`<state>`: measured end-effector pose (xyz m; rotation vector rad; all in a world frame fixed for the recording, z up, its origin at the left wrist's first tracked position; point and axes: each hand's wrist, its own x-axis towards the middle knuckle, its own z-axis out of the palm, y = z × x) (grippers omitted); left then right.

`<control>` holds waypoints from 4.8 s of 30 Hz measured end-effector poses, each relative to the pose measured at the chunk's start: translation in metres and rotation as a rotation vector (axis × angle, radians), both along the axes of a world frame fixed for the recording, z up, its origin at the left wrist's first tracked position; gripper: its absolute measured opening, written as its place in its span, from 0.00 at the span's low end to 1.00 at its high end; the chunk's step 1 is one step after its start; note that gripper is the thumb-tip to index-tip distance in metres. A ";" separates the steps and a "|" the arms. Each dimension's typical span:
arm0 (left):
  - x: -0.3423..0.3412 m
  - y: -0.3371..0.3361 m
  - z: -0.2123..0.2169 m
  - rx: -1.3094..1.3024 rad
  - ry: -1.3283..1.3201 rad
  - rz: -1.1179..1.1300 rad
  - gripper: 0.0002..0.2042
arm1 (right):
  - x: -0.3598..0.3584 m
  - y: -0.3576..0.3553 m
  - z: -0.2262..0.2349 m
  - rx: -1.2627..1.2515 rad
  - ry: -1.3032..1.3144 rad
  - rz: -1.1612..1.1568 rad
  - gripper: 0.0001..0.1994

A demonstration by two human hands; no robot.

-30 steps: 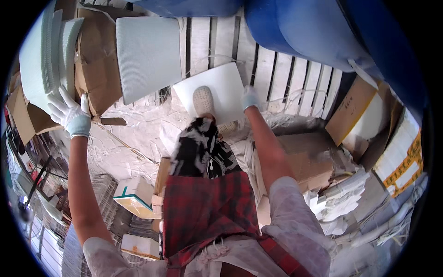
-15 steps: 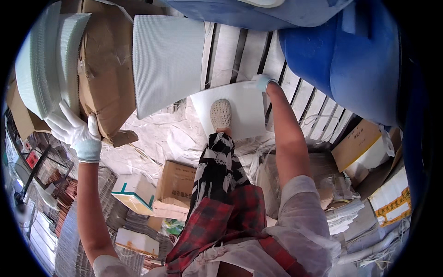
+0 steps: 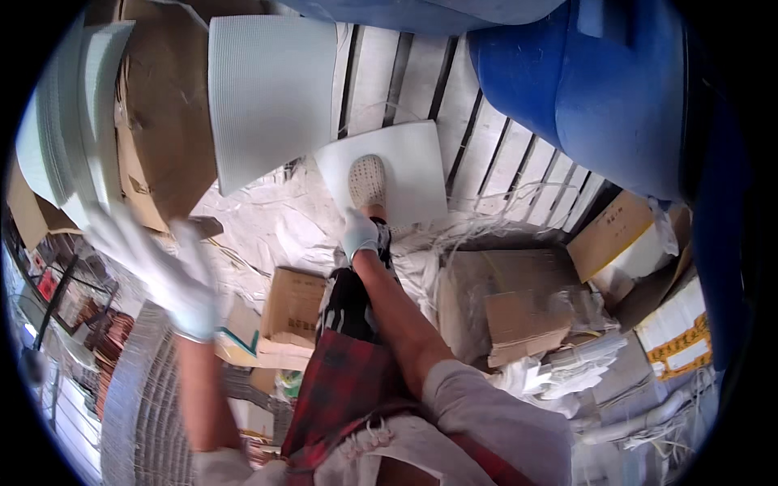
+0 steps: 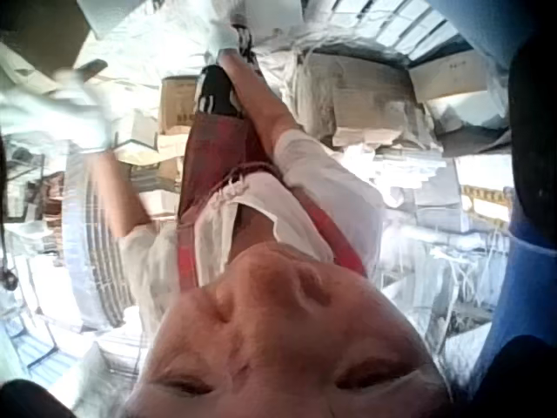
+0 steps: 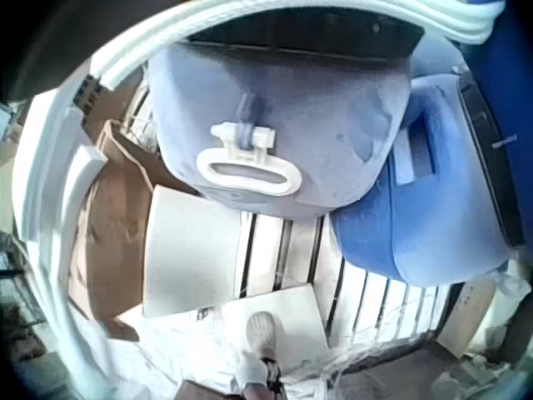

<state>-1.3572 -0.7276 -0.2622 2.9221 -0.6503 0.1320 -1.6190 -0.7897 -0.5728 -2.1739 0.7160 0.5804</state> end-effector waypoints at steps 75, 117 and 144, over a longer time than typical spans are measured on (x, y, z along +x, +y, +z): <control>-0.498 0.336 0.095 -0.072 1.033 1.188 0.20 | -0.043 -0.279 0.068 0.368 0.019 -0.082 0.19; -0.064 -0.226 -0.242 0.200 0.847 -0.058 0.14 | 0.039 -0.267 0.077 -0.458 -0.486 -0.123 0.12; -0.136 -0.013 -0.150 -0.166 0.774 -0.085 0.33 | 0.050 -0.332 -0.064 0.387 0.090 -0.175 0.24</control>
